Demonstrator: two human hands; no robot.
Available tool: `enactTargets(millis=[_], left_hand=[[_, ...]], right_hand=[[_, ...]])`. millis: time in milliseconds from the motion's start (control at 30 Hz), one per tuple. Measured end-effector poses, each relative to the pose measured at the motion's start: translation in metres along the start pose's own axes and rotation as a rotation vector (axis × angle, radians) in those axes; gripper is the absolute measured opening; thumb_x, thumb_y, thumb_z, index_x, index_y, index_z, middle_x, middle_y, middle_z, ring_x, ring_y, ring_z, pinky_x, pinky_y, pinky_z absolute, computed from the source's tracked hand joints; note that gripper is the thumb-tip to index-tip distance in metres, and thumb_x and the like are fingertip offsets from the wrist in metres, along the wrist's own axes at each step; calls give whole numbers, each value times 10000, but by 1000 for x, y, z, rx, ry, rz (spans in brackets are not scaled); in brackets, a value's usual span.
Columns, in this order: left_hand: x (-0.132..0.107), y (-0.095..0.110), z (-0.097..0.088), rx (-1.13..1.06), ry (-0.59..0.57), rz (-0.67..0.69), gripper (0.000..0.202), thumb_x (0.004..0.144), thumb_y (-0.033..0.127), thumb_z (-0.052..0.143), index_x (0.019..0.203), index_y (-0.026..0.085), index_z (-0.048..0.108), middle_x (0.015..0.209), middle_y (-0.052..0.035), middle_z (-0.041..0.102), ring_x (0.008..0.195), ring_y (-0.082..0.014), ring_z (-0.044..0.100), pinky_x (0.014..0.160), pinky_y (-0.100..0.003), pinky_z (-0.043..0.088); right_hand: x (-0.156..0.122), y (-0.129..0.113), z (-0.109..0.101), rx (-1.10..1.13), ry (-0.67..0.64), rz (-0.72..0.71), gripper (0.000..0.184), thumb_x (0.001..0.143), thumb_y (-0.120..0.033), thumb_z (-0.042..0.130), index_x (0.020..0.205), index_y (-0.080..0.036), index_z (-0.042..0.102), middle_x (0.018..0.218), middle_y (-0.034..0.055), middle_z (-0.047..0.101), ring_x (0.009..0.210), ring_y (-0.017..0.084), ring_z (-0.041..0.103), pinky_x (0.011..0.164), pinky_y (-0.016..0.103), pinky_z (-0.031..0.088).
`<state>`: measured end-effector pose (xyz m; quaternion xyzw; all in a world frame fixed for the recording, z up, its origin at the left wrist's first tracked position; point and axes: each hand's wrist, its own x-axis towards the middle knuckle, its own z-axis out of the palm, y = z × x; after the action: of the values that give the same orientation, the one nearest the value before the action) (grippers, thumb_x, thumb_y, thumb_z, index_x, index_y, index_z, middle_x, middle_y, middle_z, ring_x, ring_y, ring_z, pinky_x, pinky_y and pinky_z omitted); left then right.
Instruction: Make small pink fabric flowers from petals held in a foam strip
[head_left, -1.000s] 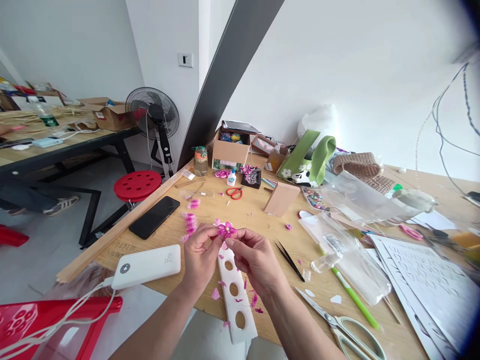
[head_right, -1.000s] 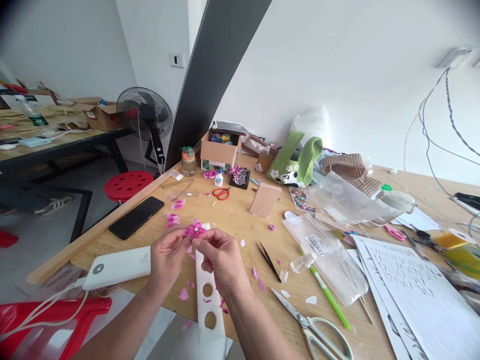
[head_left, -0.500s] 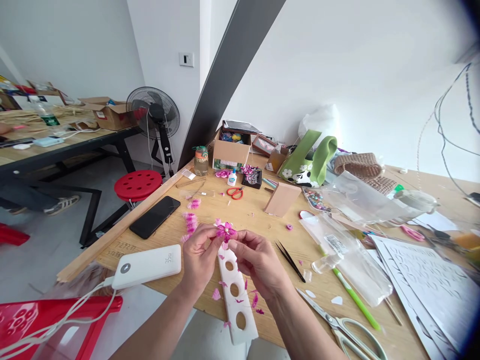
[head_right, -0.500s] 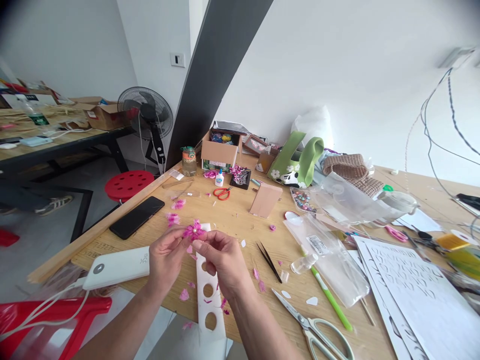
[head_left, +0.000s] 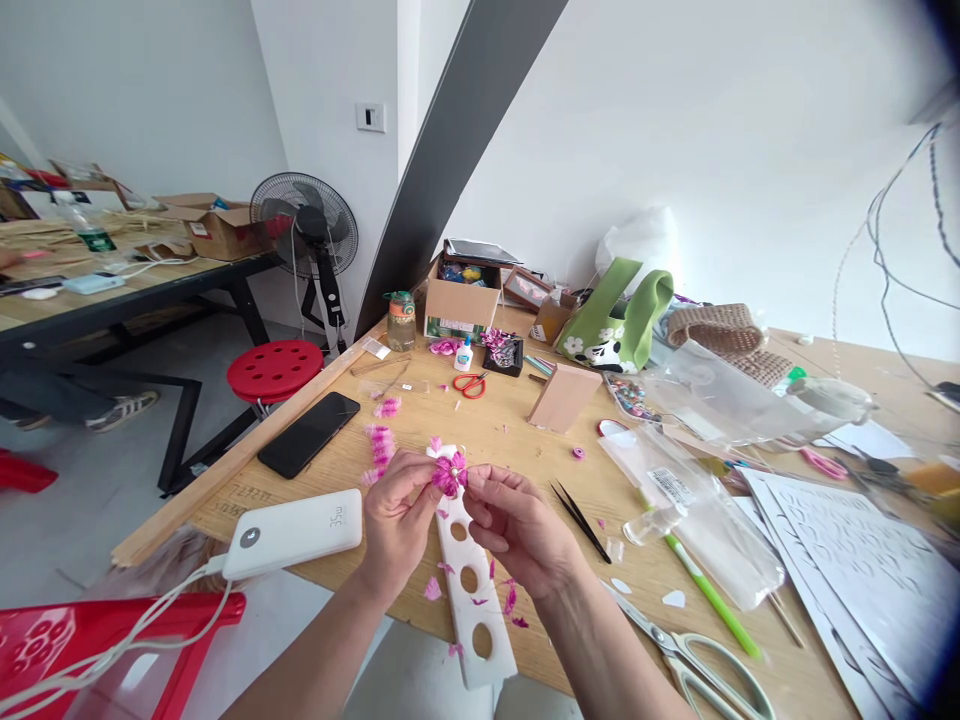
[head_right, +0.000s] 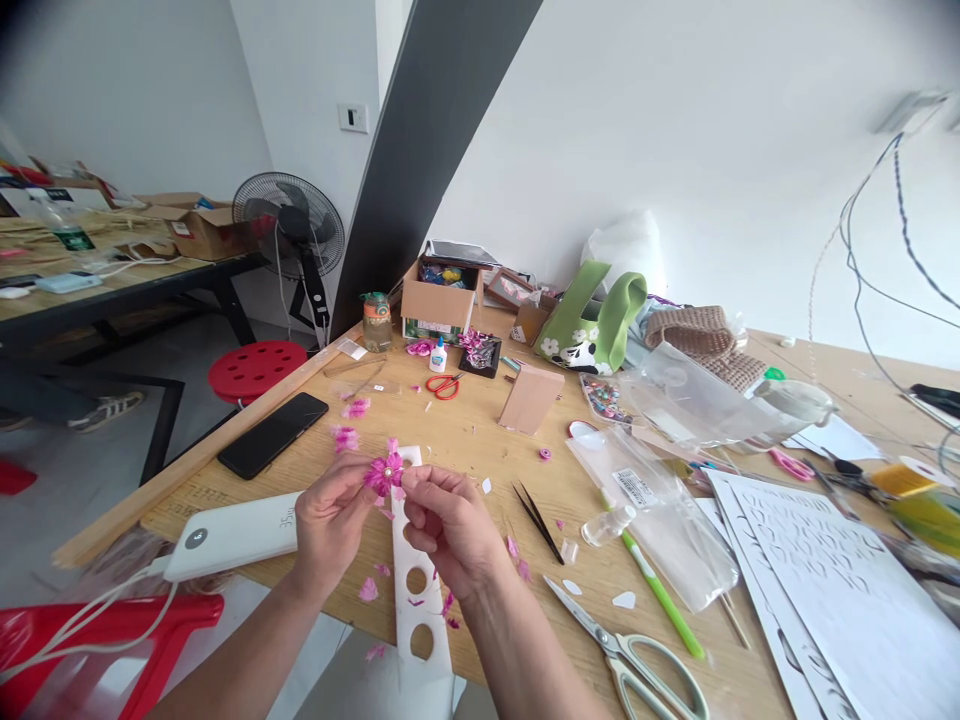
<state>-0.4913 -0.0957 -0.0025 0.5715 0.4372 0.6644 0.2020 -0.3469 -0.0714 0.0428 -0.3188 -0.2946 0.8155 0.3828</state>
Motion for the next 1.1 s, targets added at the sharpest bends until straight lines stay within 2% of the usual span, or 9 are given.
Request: enactTargets(millis=[167, 367, 567, 933, 1100], left_hand=[[-1, -4, 1, -111, 0, -79, 106, 843, 206, 644, 882, 231, 740, 878, -44, 693, 812, -175, 631, 733, -287, 516], [-2, -12, 4, -299, -3, -166, 63, 824, 225, 673, 840, 230, 734, 863, -27, 692, 826, -173, 637, 759, -291, 519], [-1, -13, 4, -338, -1, -207, 56, 811, 234, 687, 765, 218, 715, 837, -17, 686, 803, -166, 631, 753, -290, 516], [0, -13, 7, -475, -54, -196, 110, 818, 193, 688, 899, 241, 746, 887, -20, 688, 850, -167, 634, 757, -279, 516], [0, -12, 3, -414, -71, -179, 122, 823, 207, 682, 924, 225, 748, 911, -39, 684, 840, -175, 628, 742, -283, 519]], right_hand=[[4, 1, -5, 49, -113, 32, 258, 606, -254, 871, 718, -141, 668, 548, -46, 435, 490, 46, 265, 386, 156, 128], [9, 4, -8, 52, -183, 39, 232, 624, -246, 868, 730, -158, 682, 581, -42, 439, 506, 51, 268, 405, 160, 128], [10, 2, -9, 28, -188, 56, 244, 625, -261, 869, 742, -143, 690, 574, -34, 456, 505, 47, 288, 404, 153, 144], [12, 4, -11, 20, -184, 19, 213, 593, -222, 886, 706, -162, 716, 569, -30, 488, 500, 45, 314, 395, 154, 140], [12, 3, -16, -18, -194, 22, 234, 595, -245, 886, 730, -162, 715, 550, -36, 474, 497, 48, 312, 399, 159, 156]])
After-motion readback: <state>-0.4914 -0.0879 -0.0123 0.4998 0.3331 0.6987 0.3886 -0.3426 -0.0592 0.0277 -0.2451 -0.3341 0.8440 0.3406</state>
